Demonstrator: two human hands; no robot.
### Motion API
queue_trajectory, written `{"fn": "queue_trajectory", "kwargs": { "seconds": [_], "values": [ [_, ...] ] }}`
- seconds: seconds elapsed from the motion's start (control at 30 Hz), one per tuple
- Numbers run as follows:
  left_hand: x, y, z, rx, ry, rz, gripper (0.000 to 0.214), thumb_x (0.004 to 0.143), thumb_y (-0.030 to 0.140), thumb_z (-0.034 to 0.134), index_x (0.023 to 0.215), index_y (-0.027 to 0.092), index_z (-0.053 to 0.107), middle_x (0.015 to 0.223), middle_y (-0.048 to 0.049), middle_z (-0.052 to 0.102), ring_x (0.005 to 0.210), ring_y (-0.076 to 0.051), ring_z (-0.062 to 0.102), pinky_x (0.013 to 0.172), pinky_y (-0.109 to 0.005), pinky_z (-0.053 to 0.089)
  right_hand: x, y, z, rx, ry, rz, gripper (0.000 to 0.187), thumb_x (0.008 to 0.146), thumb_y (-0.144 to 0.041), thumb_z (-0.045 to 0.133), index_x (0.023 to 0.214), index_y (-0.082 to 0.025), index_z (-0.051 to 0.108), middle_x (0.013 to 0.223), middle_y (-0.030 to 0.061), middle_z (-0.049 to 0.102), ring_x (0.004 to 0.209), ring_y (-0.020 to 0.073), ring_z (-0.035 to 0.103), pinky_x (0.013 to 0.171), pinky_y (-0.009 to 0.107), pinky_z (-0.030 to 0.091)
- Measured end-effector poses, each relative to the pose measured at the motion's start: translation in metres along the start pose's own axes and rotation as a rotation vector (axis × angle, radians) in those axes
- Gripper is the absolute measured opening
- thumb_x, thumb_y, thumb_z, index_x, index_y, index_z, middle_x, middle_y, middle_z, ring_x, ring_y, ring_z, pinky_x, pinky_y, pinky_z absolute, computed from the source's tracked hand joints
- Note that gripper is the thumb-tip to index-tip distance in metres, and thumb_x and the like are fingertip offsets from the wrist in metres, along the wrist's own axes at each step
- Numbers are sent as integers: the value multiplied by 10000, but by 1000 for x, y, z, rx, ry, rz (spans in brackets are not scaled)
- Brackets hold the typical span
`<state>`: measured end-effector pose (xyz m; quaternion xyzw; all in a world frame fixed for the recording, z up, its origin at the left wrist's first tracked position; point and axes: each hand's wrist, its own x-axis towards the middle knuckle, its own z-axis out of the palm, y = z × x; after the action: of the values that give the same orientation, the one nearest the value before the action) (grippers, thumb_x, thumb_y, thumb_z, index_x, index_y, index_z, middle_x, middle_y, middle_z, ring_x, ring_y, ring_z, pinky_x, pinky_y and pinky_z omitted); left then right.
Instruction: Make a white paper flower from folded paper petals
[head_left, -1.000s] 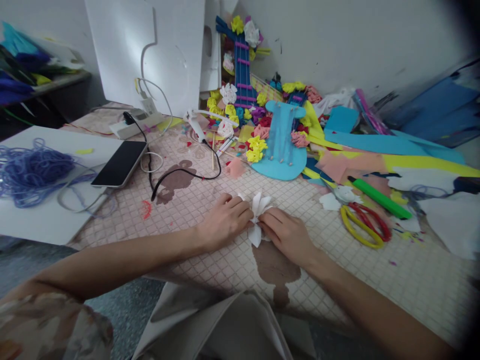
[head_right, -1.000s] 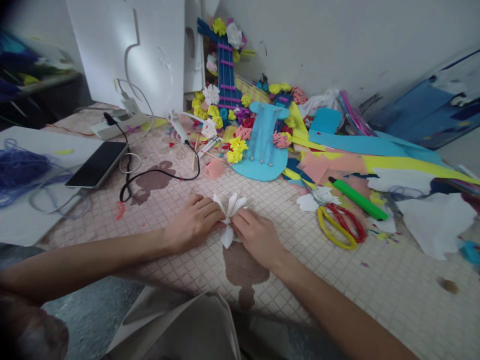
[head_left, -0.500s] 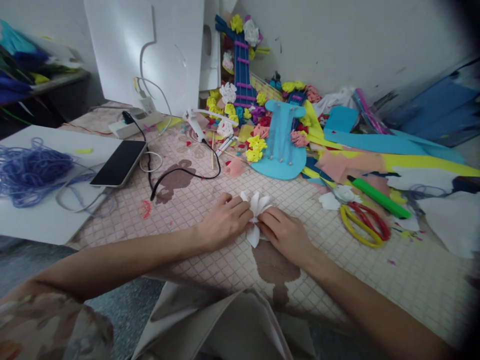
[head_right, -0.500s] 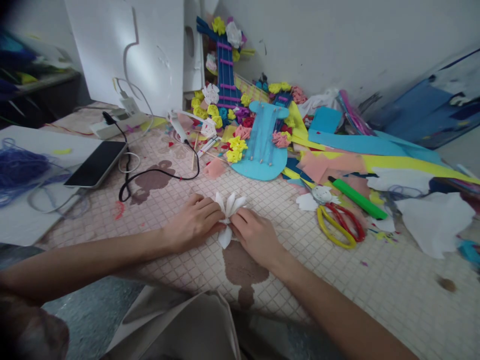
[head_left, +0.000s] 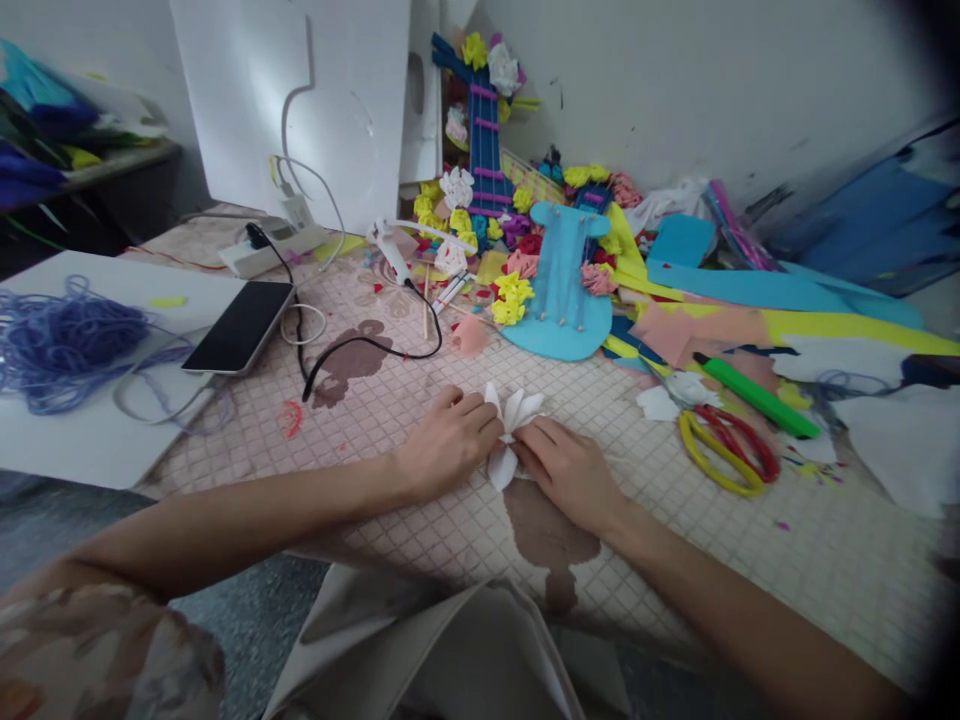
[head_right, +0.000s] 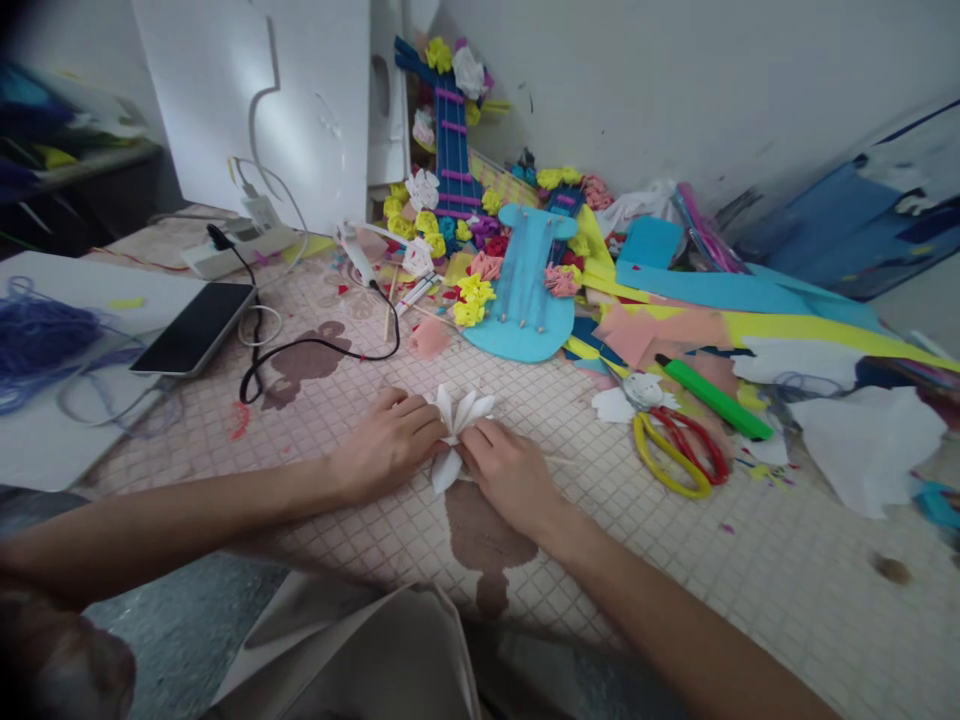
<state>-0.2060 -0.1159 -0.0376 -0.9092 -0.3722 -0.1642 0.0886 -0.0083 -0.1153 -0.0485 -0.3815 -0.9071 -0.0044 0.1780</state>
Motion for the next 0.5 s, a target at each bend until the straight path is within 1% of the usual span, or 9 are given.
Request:
{"fn": "queue_trajectory", "kwargs": {
  "seconds": [0.1, 0.23, 0.37, 0.5],
  "values": [
    [0, -1, -1, -51, -15, -32, 197, 918, 294, 478, 808, 160, 571, 835, -33, 599, 803, -188, 488, 729, -354, 309, -1, 4, -2, 132, -11, 45, 161, 931, -270, 447, 899, -175, 573, 843, 37, 600, 762, 152, 574, 655, 264, 417],
    [1, -2, -5, -173, -68, -72, 206, 922, 315, 472, 854, 156, 585, 874, -34, 606, 842, -177, 502, 743, -338, 315, -1, 6, -7, 226, -34, 52, 123, 916, -272, 478, 907, -182, 561, 876, 35, 599, 812, 159, 576, 700, 271, 434],
    [1, -2, -7, -233, -100, -107, 229, 931, 316, 445, 858, 156, 591, 880, -38, 610, 842, -175, 505, 744, -335, 315, 0, 4, -8, 253, -66, 63, 146, 928, -277, 451, 893, -183, 558, 865, 33, 593, 801, 154, 571, 709, 271, 438],
    [2, 0, -7, -287, -113, -148, 210, 919, 301, 456, 841, 159, 590, 865, -36, 614, 845, -178, 511, 745, -338, 315, 0, 1, -7, 208, -87, 78, 179, 939, -301, 426, 893, -185, 555, 870, 34, 590, 797, 155, 570, 690, 268, 426]
  ]
}}
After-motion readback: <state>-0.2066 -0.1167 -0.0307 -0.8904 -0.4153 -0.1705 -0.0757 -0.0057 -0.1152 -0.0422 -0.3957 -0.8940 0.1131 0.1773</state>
